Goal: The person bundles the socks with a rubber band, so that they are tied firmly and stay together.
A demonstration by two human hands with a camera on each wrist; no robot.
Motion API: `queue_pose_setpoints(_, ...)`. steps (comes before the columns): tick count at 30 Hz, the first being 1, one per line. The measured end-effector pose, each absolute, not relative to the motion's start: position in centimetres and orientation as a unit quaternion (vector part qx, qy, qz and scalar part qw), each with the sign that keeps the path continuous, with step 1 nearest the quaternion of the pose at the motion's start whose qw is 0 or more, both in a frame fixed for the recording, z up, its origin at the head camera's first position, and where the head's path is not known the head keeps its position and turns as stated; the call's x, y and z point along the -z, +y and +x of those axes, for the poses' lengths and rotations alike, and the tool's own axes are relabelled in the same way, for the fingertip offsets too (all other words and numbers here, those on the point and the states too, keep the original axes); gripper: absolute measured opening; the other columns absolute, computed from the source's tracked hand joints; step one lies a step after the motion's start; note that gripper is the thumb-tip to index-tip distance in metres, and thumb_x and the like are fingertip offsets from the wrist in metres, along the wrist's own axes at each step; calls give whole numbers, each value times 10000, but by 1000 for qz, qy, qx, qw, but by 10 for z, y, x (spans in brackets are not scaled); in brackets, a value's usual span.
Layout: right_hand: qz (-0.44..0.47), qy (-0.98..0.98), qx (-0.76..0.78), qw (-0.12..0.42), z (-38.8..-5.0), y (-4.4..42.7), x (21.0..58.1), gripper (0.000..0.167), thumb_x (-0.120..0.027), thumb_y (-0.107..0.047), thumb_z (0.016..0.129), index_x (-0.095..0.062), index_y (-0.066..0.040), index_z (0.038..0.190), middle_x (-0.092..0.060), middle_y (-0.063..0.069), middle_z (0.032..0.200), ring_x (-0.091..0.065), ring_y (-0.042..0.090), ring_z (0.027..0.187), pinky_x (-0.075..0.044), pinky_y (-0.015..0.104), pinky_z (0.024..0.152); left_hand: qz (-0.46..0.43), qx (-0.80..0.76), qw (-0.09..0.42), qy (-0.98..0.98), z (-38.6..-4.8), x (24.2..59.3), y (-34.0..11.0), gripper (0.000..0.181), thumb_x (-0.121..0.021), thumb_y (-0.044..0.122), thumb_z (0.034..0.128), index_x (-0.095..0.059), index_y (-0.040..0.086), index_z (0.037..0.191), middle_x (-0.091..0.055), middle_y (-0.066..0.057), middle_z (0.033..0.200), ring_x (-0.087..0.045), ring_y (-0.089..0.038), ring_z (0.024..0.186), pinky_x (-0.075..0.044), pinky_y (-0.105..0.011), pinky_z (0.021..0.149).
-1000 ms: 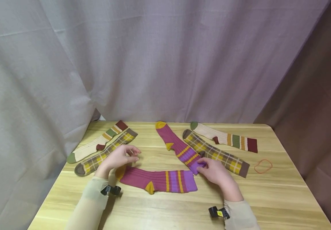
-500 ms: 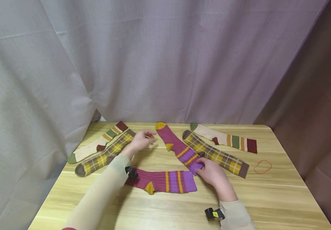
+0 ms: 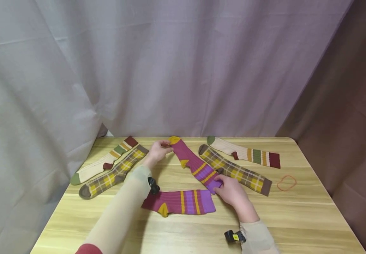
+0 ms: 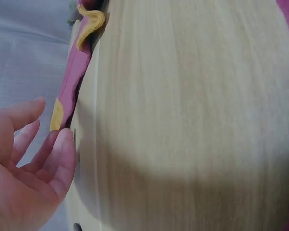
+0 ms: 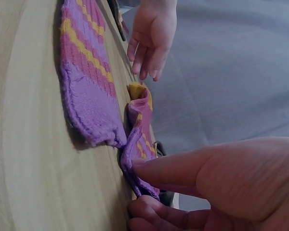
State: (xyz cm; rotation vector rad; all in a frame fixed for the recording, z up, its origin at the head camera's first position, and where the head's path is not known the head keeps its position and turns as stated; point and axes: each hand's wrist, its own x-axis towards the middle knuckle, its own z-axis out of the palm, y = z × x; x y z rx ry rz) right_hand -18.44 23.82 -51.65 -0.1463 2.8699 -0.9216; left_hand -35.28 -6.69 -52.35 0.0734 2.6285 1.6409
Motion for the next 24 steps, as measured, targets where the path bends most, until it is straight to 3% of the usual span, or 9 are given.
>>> queue_pose_setpoints(12,-46,950,304,57,-185,239,517,355,-789,-205,955,-711,-50,1264,-637,-14,802,-577,151,708,-472,362,646,8,-521,17,854,-368,528,-66,372,-779,51,963,-717,-18,1323,-715,-197,1236,-663,-351,1157,-552,-432,997)
queue_pose_setpoints(17,-44,950,305,57,-184,239,517,355,-792,-206,953,-714,-54,1264,-638,-18,801,-579,147,713,-476,360,650,7,-502,12,865,-371,529,-62,353,-779,53,967,-730,-7,1312,-725,-178,1264,-660,-335,1204,-525,-417,1062)
queue_pose_setpoints(24,-33,950,306,59,-183,237,518,350,-795,-191,949,-714,-62,1265,-641,-16,804,-583,148,717,-479,361,653,17,-484,1,875,-377,532,-58,279,-768,56,974,-770,-6,1247,-759,-157,1211,-676,-314,1199,-531,-401,1061)
